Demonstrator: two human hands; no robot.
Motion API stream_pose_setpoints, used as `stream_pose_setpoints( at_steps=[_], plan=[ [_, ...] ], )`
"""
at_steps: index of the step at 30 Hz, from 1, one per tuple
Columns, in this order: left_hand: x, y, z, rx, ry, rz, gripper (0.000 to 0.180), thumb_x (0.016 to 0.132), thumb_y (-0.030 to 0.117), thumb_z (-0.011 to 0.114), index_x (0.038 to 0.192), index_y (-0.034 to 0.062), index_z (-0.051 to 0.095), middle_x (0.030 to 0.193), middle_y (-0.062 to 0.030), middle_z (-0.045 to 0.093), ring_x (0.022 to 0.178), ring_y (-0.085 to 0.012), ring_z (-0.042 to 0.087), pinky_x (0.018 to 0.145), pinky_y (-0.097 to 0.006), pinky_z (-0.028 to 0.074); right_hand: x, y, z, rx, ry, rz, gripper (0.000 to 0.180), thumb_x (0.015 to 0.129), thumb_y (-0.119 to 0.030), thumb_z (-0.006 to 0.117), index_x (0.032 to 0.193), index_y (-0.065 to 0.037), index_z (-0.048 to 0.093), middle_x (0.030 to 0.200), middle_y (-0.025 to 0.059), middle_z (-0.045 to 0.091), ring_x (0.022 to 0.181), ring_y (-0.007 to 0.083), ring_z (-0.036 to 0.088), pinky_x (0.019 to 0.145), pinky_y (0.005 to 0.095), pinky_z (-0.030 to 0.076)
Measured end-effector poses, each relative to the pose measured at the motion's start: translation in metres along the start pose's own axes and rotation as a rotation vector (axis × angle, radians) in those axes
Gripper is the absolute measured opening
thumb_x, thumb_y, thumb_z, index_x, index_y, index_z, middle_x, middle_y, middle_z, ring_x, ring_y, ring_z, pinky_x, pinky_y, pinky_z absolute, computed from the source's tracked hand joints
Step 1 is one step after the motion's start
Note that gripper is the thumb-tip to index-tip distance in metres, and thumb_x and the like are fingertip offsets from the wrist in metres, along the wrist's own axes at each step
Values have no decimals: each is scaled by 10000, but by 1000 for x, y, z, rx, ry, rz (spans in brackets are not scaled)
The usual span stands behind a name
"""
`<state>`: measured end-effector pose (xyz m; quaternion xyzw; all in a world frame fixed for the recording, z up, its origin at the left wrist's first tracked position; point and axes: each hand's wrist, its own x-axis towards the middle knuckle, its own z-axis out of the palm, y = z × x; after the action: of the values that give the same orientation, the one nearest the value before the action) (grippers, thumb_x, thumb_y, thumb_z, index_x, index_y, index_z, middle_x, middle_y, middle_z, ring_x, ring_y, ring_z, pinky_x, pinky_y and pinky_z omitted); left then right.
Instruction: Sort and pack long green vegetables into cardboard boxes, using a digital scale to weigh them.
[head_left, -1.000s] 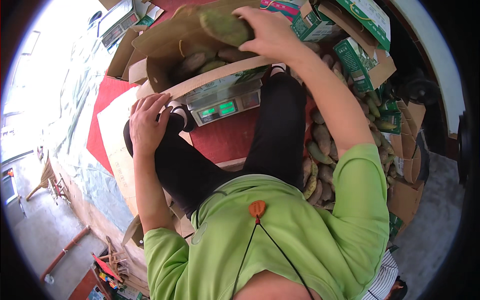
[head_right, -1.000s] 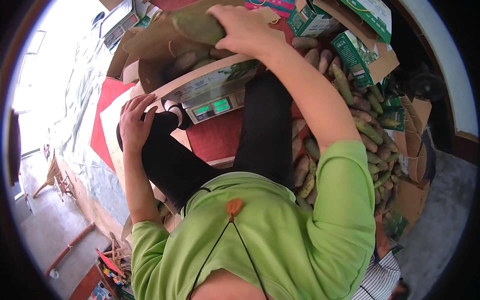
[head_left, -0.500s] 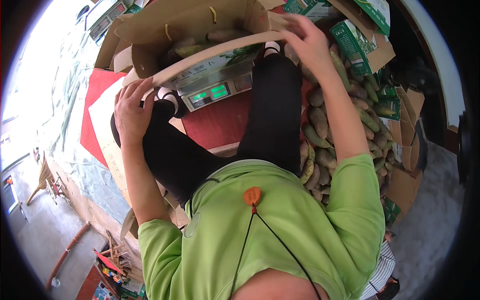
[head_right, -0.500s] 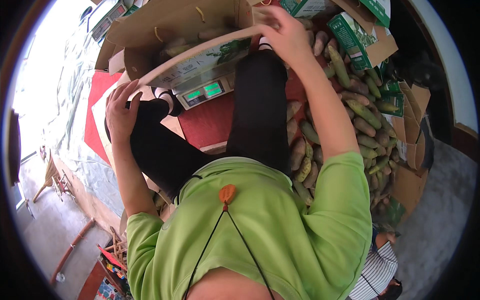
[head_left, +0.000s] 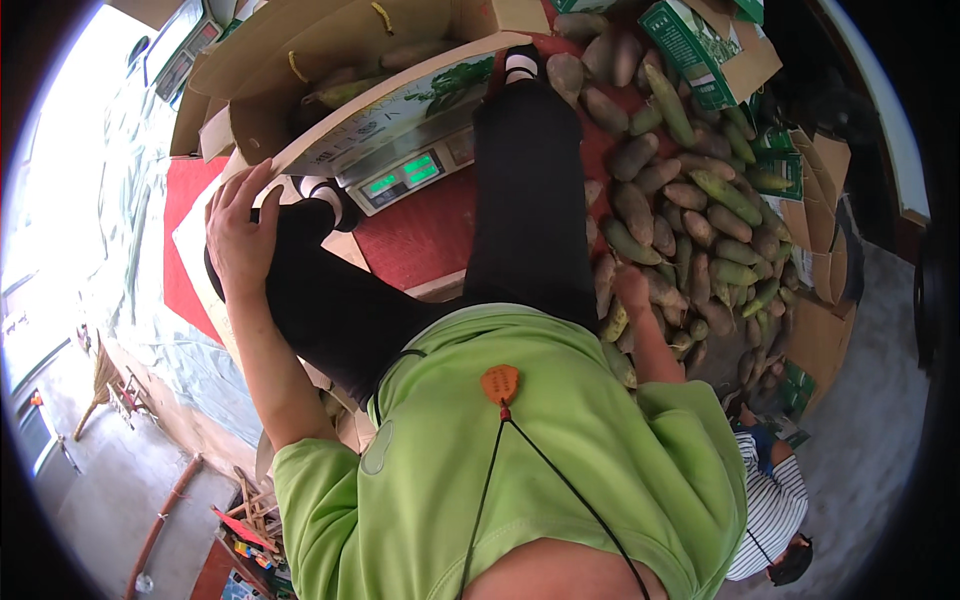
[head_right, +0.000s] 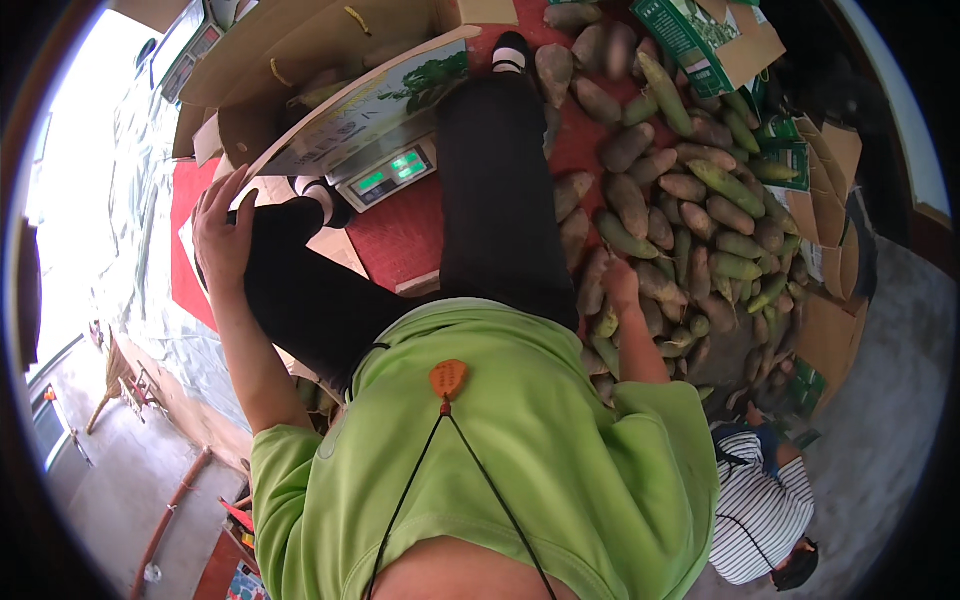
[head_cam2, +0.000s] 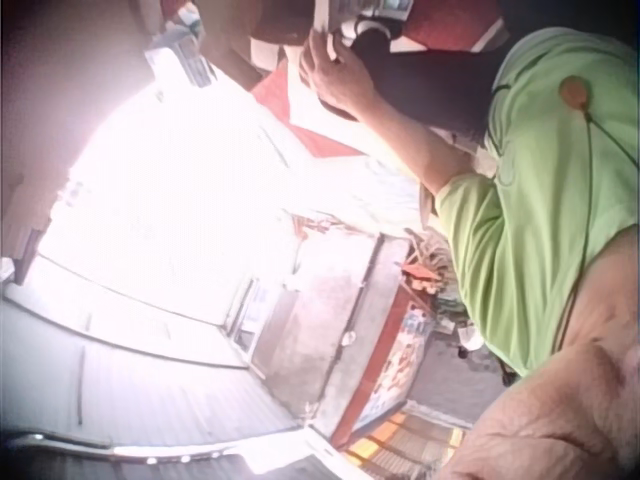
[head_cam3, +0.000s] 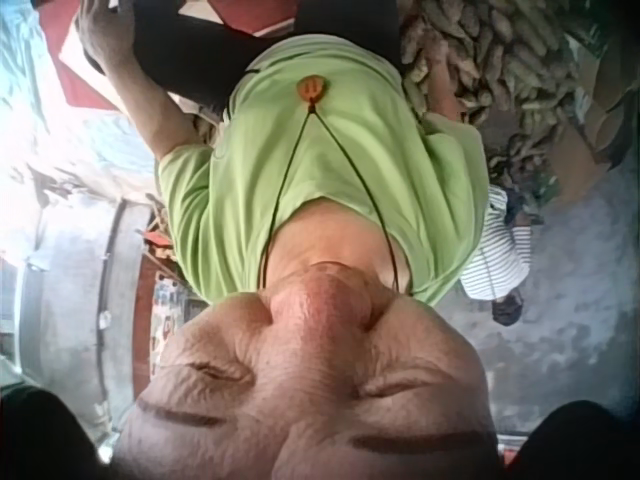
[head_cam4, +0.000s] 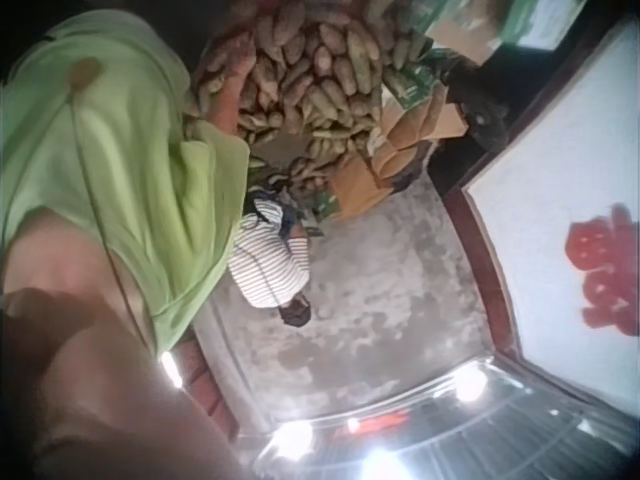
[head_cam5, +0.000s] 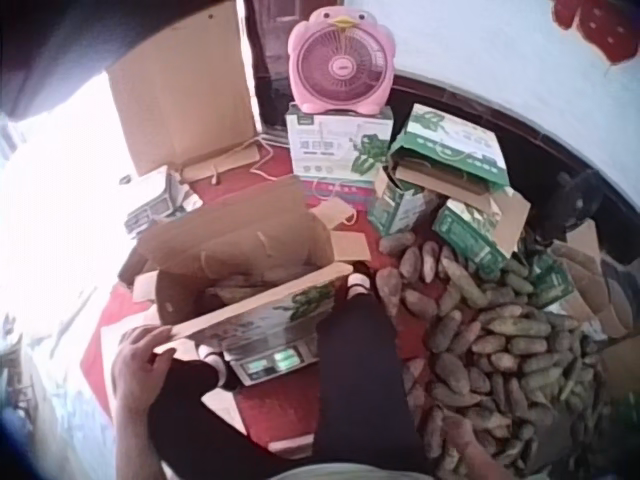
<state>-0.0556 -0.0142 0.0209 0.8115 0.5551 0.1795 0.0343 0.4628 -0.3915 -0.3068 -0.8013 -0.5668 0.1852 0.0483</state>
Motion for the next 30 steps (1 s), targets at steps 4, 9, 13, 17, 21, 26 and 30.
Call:
stream_pose_setpoints(
  at_steps=[4,9,13,17,21,26,30],
  plan=[
    [-6,-1,-9,46,-20,-14,298,796,134,664,1094,118,657,1049,-48,654,1027,-241,591,954,-368,400,-15,-107,-42,595,-359,899,113,835,-121,549,887,-73,637,704,27,583,695,180,611,556,352,484],
    [4,-4,8,-102,-17,31,298,791,92,663,1089,101,662,1035,-92,656,999,-274,606,901,-376,445,-73,-29,33,271,-636,356,129,835,-175,557,900,-111,648,728,53,594,650,174,595,566,345,489],
    [-13,-20,-4,12,-14,26,291,810,63,646,1100,82,656,1029,-102,660,974,-269,615,870,-361,459,-34,-132,-15,956,-407,1092,166,761,-58,650,927,-76,640,704,81,601,547,207,600,453,337,481],
    [-2,-11,12,-51,-7,111,284,824,51,637,1107,58,649,1051,-85,663,991,-246,615,872,-361,457,-82,-98,32,748,-428,670,234,744,-18,655,970,-68,621,720,99,609,525,199,586,450,312,484],
    [-3,-14,7,15,-27,119,284,833,63,638,1117,51,642,1062,-81,661,992,-249,614,876,-364,459,-83,-110,22,836,-470,920,220,731,-59,672,945,-49,621,706,105,625,547,175,602,469,316,487],
    [-1,-14,7,27,-42,76,278,858,166,637,1116,66,658,1084,-101,657,1016,-256,616,871,-362,472,-84,-57,4,512,-460,930,371,711,-103,684,1079,-90,633,873,110,675,741,227,663,653,379,530],
    [-3,-9,0,0,-35,50,282,847,118,640,1123,63,649,1075,-102,657,1016,-250,610,879,-355,461,-70,-33,-20,324,-54,746,565,690,-204,714,1229,-131,560,1168,148,599,1066,287,581,937,387,446]
  ],
)
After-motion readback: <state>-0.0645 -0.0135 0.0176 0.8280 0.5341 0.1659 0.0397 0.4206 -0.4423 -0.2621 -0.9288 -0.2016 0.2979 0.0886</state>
